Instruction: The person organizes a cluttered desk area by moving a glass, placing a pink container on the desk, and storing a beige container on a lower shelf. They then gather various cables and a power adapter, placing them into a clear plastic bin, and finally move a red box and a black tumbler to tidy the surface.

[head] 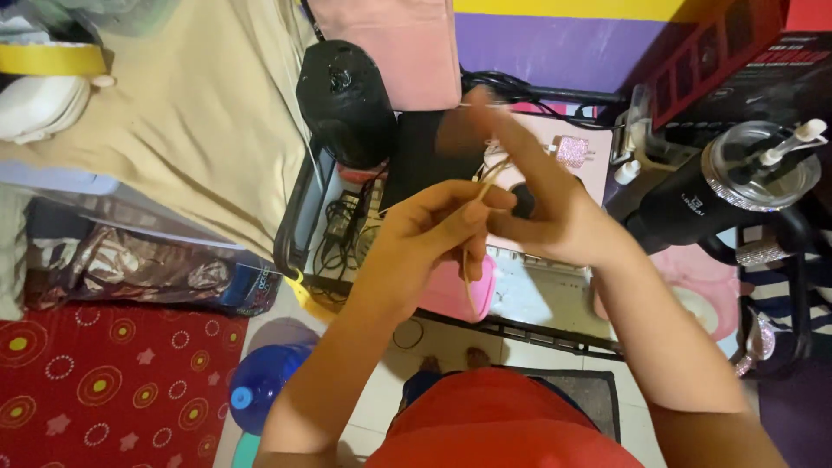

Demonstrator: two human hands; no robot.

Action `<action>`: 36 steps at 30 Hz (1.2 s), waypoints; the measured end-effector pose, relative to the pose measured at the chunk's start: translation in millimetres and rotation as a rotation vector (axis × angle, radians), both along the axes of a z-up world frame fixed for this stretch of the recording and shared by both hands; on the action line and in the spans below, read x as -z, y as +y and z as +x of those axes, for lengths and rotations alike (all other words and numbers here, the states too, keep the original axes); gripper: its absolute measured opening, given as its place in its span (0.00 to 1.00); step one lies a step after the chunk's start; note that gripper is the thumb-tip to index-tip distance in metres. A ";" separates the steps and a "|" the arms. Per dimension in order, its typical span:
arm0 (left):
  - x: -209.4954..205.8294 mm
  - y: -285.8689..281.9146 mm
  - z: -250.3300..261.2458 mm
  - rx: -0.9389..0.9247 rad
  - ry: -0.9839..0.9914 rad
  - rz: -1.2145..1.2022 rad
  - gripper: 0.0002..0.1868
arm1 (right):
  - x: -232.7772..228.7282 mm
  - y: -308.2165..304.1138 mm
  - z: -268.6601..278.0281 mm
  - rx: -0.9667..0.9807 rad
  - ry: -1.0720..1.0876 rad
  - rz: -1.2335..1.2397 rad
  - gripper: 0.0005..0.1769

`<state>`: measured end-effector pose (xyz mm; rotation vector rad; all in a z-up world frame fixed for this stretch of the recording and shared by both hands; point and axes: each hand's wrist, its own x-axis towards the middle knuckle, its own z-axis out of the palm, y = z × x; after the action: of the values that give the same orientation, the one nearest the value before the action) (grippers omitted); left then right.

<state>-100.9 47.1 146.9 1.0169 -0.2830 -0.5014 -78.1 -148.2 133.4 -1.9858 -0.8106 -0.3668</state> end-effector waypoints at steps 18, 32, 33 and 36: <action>16.9 144.9 -38.2 -0.192 -0.098 0.138 0.12 | 0.8 -87.7 27.0 0.140 0.200 0.907 0.10; 79.6 132.3 -110.5 -0.307 0.012 -0.217 0.12 | 6.3 -20.3 -48.1 0.254 0.224 -0.169 0.14; 75.3 137.1 -106.9 -0.388 -0.050 -0.152 0.12 | 10.3 -0.9 -55.2 0.159 0.295 -0.291 0.15; 37.8 158.8 -91.1 -0.663 -0.436 0.145 0.11 | 11.1 56.0 -78.8 -0.295 0.745 -0.539 0.15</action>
<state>-192.0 205.9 109.1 1.2825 -0.2771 0.3109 -156.9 -92.2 122.3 -2.1926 -0.7265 0.8035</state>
